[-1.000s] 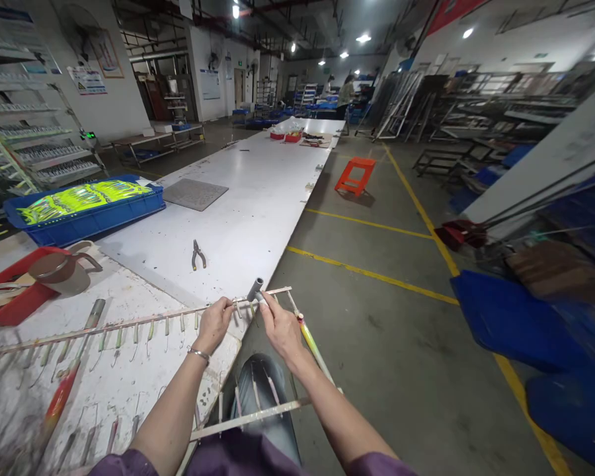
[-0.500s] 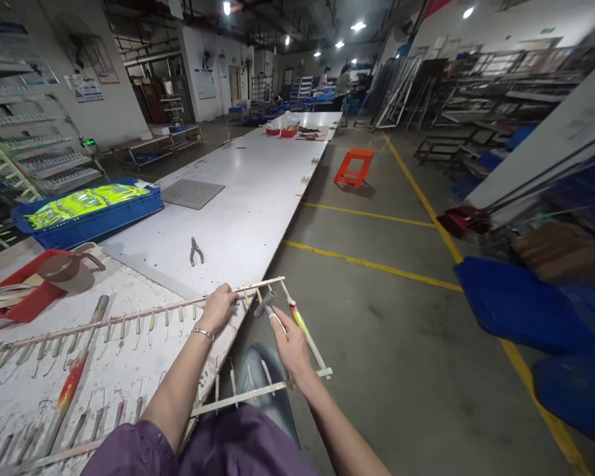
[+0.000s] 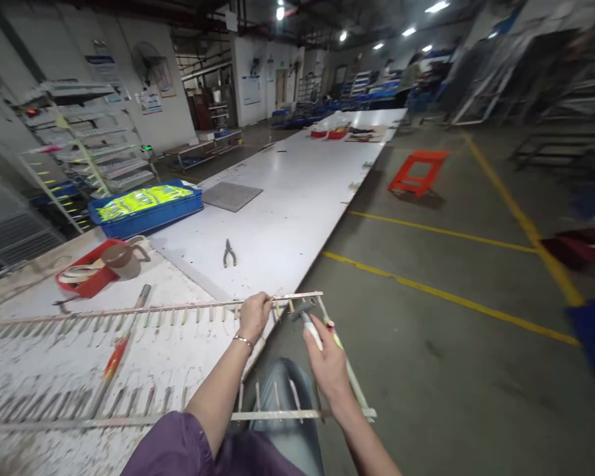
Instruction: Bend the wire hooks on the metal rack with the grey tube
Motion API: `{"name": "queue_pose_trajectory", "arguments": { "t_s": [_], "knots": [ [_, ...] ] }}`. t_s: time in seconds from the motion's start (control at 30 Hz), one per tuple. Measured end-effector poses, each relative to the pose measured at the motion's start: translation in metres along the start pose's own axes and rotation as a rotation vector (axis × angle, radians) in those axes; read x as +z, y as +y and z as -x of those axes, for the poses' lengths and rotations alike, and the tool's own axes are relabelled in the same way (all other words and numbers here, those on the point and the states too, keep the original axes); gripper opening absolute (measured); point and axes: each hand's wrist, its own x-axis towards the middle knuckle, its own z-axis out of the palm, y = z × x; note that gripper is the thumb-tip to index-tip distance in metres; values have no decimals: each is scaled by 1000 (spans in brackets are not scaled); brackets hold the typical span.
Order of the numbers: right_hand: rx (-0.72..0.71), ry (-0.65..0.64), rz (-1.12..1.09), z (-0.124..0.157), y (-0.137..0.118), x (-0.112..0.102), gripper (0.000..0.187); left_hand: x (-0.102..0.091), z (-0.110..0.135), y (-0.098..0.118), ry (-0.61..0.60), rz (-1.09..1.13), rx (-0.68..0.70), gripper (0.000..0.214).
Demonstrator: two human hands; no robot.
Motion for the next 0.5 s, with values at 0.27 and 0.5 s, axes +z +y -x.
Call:
{"name": "queue_pose_trajectory", "arguments": {
  "t_s": [0.27, 0.5],
  "knots": [
    [-330, -62, 195, -42, -39, 26, 55, 11, -5, -2, 54, -52, 41, 28],
    [-376, -215, 455, -59, -37, 35, 50, 21, -6, -2, 91, -28, 29, 25]
  ]
}}
